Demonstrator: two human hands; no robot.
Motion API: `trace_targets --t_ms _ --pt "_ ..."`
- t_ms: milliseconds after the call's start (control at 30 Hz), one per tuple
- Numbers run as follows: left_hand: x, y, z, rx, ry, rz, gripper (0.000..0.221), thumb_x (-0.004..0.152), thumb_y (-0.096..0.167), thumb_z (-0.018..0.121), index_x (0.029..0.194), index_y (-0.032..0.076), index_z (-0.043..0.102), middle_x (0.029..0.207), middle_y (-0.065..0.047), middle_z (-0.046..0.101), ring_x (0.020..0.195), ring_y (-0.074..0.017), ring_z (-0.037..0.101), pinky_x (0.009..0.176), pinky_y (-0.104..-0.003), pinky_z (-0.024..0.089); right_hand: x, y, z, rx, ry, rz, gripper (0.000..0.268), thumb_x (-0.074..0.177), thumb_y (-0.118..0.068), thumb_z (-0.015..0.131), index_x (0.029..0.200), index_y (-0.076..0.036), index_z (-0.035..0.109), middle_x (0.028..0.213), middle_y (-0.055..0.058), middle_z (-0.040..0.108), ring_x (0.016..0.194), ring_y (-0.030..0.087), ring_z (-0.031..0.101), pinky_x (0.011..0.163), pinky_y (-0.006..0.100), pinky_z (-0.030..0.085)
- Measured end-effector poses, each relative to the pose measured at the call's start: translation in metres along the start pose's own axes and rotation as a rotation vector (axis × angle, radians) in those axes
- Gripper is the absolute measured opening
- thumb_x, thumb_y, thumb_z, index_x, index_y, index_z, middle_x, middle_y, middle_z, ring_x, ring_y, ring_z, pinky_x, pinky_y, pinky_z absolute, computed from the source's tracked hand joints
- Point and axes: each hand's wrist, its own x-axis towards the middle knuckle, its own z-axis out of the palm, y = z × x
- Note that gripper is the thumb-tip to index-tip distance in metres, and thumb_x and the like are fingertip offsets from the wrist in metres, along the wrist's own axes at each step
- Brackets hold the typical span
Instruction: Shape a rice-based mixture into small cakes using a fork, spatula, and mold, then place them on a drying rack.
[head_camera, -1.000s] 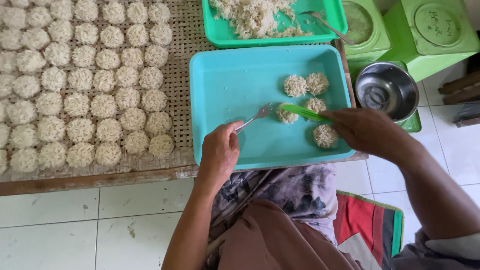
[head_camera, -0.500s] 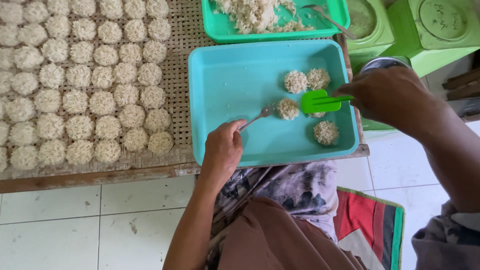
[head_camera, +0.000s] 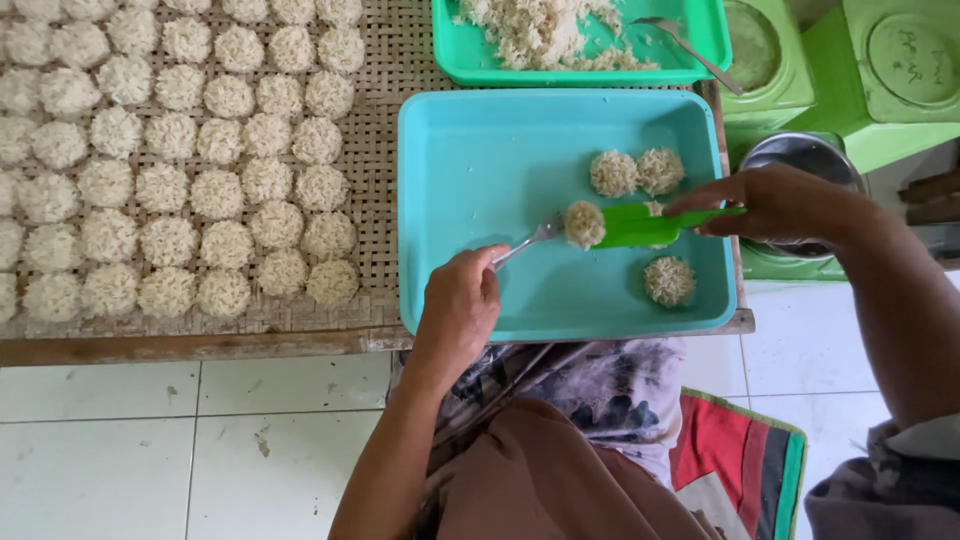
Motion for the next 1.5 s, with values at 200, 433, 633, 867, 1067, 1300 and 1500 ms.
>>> trace_targets --t_ms 200,433,633,867,1067,1300,1500 --pt "-0.001 -0.010 -0.009 0.056 0.067 0.015 0.036 0.088 -0.006 0.056 0.120 0.001 0.070 0.099 -0.016 0.076 0.066 -0.0227 0.069 0.059 -0.036 0.056 0.010 -0.018 0.021 -0.124 0.061 -0.052 0.045 0.092 -0.038 0.066 0.137 -0.040 0.066 0.116 -0.005 0.081 0.056 0.020 0.074 0.070 0.036 0.063" --pt "0.002 -0.013 -0.018 0.072 0.091 -0.049 0.037 0.091 -0.002 0.052 0.124 0.001 0.069 0.113 -0.016 0.077 0.084 -0.0251 0.076 0.076 -0.036 0.061 0.009 -0.031 0.056 0.130 0.230 -0.250 0.045 0.088 -0.017 0.069 0.133 -0.024 0.069 0.084 0.003 0.080 0.057 0.021 0.067 0.062 0.036 0.055" --pt "0.006 -0.012 -0.033 -0.070 0.137 -0.031 0.038 0.098 0.000 0.046 0.126 0.003 0.072 0.104 -0.025 0.074 0.102 -0.0425 0.072 0.090 -0.048 0.058 0.007 -0.043 0.058 0.180 0.324 -0.144 0.045 0.090 -0.029 0.073 0.135 -0.034 0.070 0.103 0.009 0.081 0.099 0.034 0.074 0.089 0.049 0.059" --pt "0.045 -0.001 -0.076 -0.042 0.258 0.054 0.039 0.095 0.008 0.047 0.121 0.011 0.076 0.104 -0.020 0.077 0.102 -0.0392 0.072 0.091 -0.048 0.057 0.047 -0.050 0.012 0.440 0.332 -0.137 0.050 0.088 -0.021 0.079 0.137 -0.030 0.072 0.107 0.008 0.083 0.098 0.022 0.076 0.086 0.040 0.059" --pt "0.118 0.007 -0.134 -0.014 0.350 -0.057 0.041 0.094 0.015 0.047 0.121 0.019 0.077 0.102 -0.012 0.079 0.106 -0.0347 0.072 0.096 -0.047 0.055 0.107 -0.119 -0.084 0.251 0.464 -0.216 0.046 0.089 -0.024 0.080 0.134 -0.025 0.073 0.103 0.011 0.079 0.093 0.028 0.072 0.084 0.046 0.055" --pt "0.230 -0.050 -0.158 0.043 0.457 -0.109 0.040 0.093 0.013 0.047 0.118 0.016 0.078 0.114 -0.011 0.077 0.111 -0.0361 0.071 0.100 -0.048 0.053 0.259 -0.149 -0.156 0.142 0.422 -0.299 0.044 0.089 -0.031 0.078 0.132 -0.028 0.071 0.105 0.005 0.078 0.096 0.026 0.075 0.091 0.045 0.052" --pt "0.305 -0.103 -0.148 0.006 0.428 -0.219 0.040 0.092 0.015 0.048 0.117 0.016 0.078 0.114 -0.017 0.076 0.115 -0.0402 0.069 0.101 -0.052 0.054 0.355 -0.153 -0.173 -0.166 0.373 -0.269 0.045 0.086 -0.035 0.072 0.131 -0.037 0.070 0.103 0.003 0.080 0.108 0.038 0.071 0.101 0.055 0.050"
